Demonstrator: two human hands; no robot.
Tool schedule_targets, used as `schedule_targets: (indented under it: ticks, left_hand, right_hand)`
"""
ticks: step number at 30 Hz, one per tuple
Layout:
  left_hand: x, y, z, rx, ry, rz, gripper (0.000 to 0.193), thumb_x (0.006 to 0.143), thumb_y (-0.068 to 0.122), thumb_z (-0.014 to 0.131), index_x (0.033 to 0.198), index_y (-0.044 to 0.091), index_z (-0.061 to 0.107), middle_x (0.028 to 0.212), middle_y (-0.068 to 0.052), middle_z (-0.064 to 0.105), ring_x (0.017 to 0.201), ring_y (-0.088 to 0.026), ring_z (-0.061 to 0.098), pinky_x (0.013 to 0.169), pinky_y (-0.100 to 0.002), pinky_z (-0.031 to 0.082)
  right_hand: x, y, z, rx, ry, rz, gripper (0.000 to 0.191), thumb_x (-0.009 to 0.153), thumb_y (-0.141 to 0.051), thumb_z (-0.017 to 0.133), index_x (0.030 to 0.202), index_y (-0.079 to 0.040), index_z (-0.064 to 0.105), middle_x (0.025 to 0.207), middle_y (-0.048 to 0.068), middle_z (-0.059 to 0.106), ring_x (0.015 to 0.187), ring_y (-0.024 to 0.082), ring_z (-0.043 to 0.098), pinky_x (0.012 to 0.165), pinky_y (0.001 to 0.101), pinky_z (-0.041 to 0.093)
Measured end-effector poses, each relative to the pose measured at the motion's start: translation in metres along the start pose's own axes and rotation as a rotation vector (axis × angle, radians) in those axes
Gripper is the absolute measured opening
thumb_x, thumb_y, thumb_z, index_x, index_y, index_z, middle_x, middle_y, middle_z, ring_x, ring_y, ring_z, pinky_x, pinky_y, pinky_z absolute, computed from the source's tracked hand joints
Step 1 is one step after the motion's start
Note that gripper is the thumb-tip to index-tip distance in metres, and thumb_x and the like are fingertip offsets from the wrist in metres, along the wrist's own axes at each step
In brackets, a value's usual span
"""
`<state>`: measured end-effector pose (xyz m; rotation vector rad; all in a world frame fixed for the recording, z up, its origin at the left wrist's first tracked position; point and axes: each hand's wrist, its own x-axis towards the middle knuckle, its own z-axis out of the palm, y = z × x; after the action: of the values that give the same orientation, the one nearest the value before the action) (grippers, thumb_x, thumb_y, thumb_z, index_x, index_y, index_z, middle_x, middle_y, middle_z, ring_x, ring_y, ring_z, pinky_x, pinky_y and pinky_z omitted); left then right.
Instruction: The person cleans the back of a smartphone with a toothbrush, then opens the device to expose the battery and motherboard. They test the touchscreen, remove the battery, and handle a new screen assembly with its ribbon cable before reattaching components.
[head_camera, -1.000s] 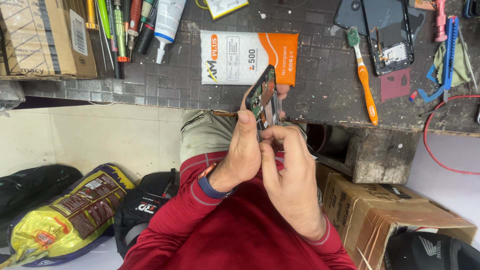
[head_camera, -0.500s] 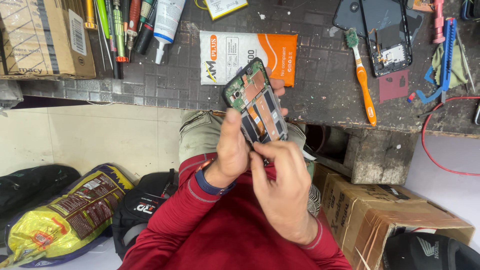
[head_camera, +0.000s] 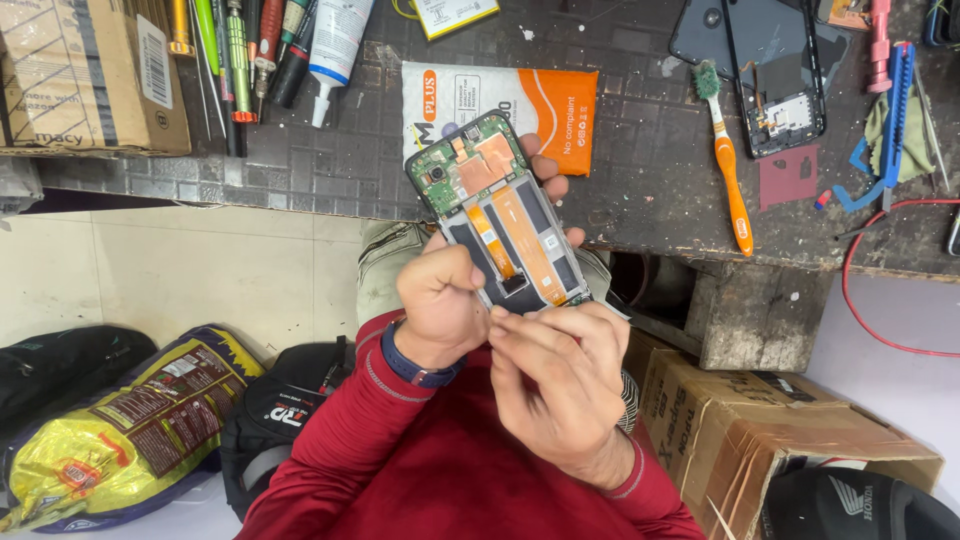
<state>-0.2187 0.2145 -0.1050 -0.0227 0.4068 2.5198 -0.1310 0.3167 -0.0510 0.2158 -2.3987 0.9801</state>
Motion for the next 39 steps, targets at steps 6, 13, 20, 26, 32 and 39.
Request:
schedule_targets:
  ticks: [6, 13, 20, 26, 32, 39]
  left_hand:
    - [-0.002, 0.005, -0.004, -0.043, -0.047, 0.008, 0.102, 0.064, 0.008, 0.048, 0.164, -0.001, 0.027, 0.155, -0.020, 0.045, 0.149, -0.035, 0.042, 0.124, -0.060, 0.041]
    - [-0.003, 0.006, -0.005, -0.087, -0.096, -0.079, 0.103, 0.063, 0.009, 0.053, 0.163, 0.001, 0.027, 0.158, -0.023, 0.043, 0.151, -0.038, 0.039, 0.124, -0.056, 0.038]
    - [-0.003, 0.010, -0.012, -0.155, -0.155, -0.167, 0.104, 0.060, 0.005, 0.057, 0.161, 0.005, 0.029, 0.154, -0.027, 0.042, 0.146, -0.040, 0.042, 0.125, -0.049, 0.037]
    - [-0.006, 0.010, -0.020, -0.160, -0.200, -0.168, 0.096, 0.064, 0.003, 0.056, 0.157, 0.001, 0.032, 0.137, -0.020, 0.048, 0.137, -0.035, 0.050, 0.125, -0.047, 0.039]
    - [-0.008, 0.006, -0.024, -0.235, -0.227, -0.157, 0.094, 0.063, 0.002, 0.052, 0.155, -0.002, 0.035, 0.127, -0.016, 0.050, 0.126, -0.030, 0.055, 0.122, -0.044, 0.042]
    - [-0.010, 0.006, -0.025, -0.182, -0.185, -0.141, 0.103, 0.059, -0.001, 0.051, 0.160, -0.002, 0.032, 0.138, -0.015, 0.049, 0.132, -0.028, 0.053, 0.125, -0.047, 0.039]
  right_hand:
    - [-0.001, 0.006, 0.000, 0.024, 0.154, 0.307, 0.040, 0.077, 0.007, 0.071, 0.111, -0.002, 0.052, 0.110, 0.016, 0.052, 0.106, 0.026, 0.051, 0.096, 0.0383, 0.044]
    - [-0.015, 0.046, 0.005, 0.672, 0.083, 0.835, 0.031, 0.098, -0.001, 0.070, 0.123, -0.003, 0.052, 0.106, 0.004, 0.058, 0.094, 0.008, 0.054, 0.084, 0.0241, 0.048]
    - [-0.023, 0.065, 0.009, 1.402, 0.079, 1.026, 0.030, 0.098, -0.006, 0.066, 0.125, -0.005, 0.052, 0.116, 0.002, 0.056, 0.109, 0.011, 0.057, 0.097, 0.0280, 0.048]
    - [-0.029, 0.070, 0.010, 1.441, 0.046, 1.050, 0.030, 0.098, -0.010, 0.066, 0.123, -0.007, 0.051, 0.118, 0.000, 0.054, 0.115, 0.012, 0.055, 0.099, 0.0287, 0.048]
    - [-0.034, 0.070, 0.011, 1.461, 0.053, 0.991, 0.024, 0.104, -0.008, 0.063, 0.124, -0.007, 0.050, 0.122, 0.002, 0.053, 0.117, 0.012, 0.053, 0.101, 0.0288, 0.046]
    - [-0.039, 0.055, 0.011, 1.137, 0.067, 0.903, 0.024, 0.106, -0.006, 0.053, 0.129, -0.006, 0.046, 0.124, 0.005, 0.053, 0.114, 0.012, 0.051, 0.101, 0.0284, 0.044]
